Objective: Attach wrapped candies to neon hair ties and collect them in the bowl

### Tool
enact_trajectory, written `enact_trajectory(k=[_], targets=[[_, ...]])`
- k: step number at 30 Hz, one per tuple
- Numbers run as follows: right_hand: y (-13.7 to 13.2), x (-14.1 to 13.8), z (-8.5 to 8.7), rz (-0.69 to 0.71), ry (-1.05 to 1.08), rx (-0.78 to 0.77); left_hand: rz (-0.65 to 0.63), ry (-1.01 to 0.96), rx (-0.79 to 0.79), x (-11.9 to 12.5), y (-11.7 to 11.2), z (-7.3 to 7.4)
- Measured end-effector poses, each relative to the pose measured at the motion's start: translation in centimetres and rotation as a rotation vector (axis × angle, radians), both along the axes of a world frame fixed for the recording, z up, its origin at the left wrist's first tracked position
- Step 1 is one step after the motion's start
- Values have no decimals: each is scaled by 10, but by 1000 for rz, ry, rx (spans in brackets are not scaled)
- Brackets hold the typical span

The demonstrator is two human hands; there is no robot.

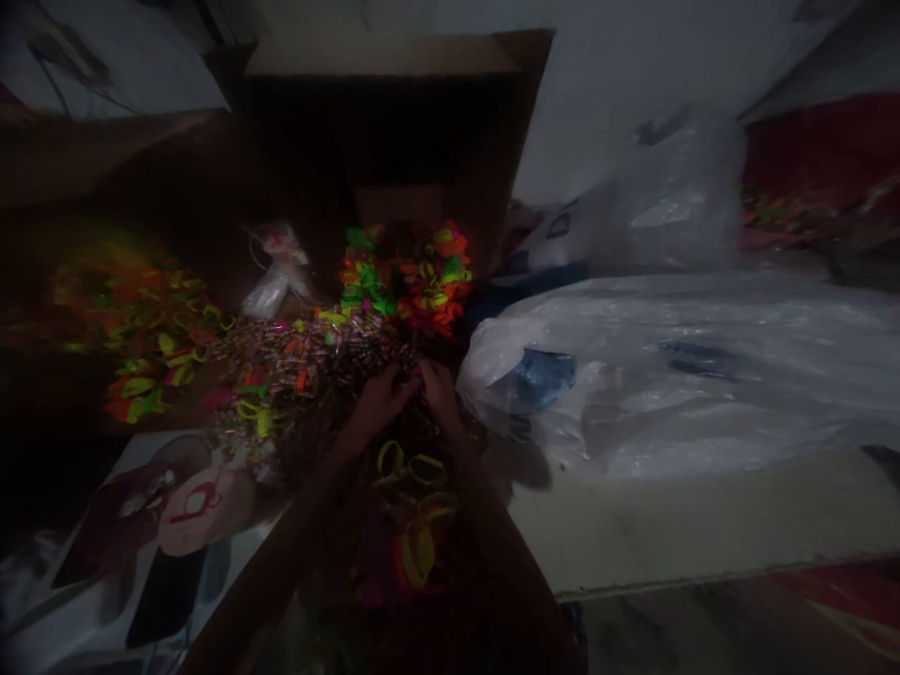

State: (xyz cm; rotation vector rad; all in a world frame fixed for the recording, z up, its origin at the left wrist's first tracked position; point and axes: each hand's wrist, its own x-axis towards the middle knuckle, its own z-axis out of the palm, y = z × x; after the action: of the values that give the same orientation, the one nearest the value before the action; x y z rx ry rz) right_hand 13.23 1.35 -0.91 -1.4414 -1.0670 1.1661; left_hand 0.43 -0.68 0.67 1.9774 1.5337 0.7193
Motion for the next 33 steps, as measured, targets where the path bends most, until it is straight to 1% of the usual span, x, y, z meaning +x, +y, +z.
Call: enact_trajectory(k=[1, 5, 8, 10, 13, 16, 18, 21, 23, 26, 28, 33], targets=[[0, 1, 1, 5, -26, 14, -17, -29, 1, 0, 0, 0], [-1, 5, 2, -9, -63, 61, -122, -116, 105, 3, 0, -4], [1, 6, -1, -10, -83, 82, -185, -142, 114, 4, 2, -9], [2, 7, -5, -20, -83, 84, -183, -151, 86, 3, 2, -10], [3, 7, -7, -31, -80, 77, -135, -162, 37, 1, 2, -8], [1, 6, -5, -2, -137, 92, -113, -174, 22, 0, 0, -5], [0, 6, -1, 15, -173, 109, -122, -175, 46, -1, 0, -4], [-2, 5, 4, 19, -196, 131, -151, -126, 121, -1, -2, -2], [-2, 4, 7, -7, -193, 134, -169, -61, 166, -1, -4, -1], [-4, 2, 9, -31, -175, 126, -147, 24, 213, 0, -5, 0], [-5, 1, 9, -28, -174, 130, -130, 62, 229, 1, -5, -1], [-6, 0, 7, -28, -196, 132, -146, 121, 215, -2, -2, -2]])
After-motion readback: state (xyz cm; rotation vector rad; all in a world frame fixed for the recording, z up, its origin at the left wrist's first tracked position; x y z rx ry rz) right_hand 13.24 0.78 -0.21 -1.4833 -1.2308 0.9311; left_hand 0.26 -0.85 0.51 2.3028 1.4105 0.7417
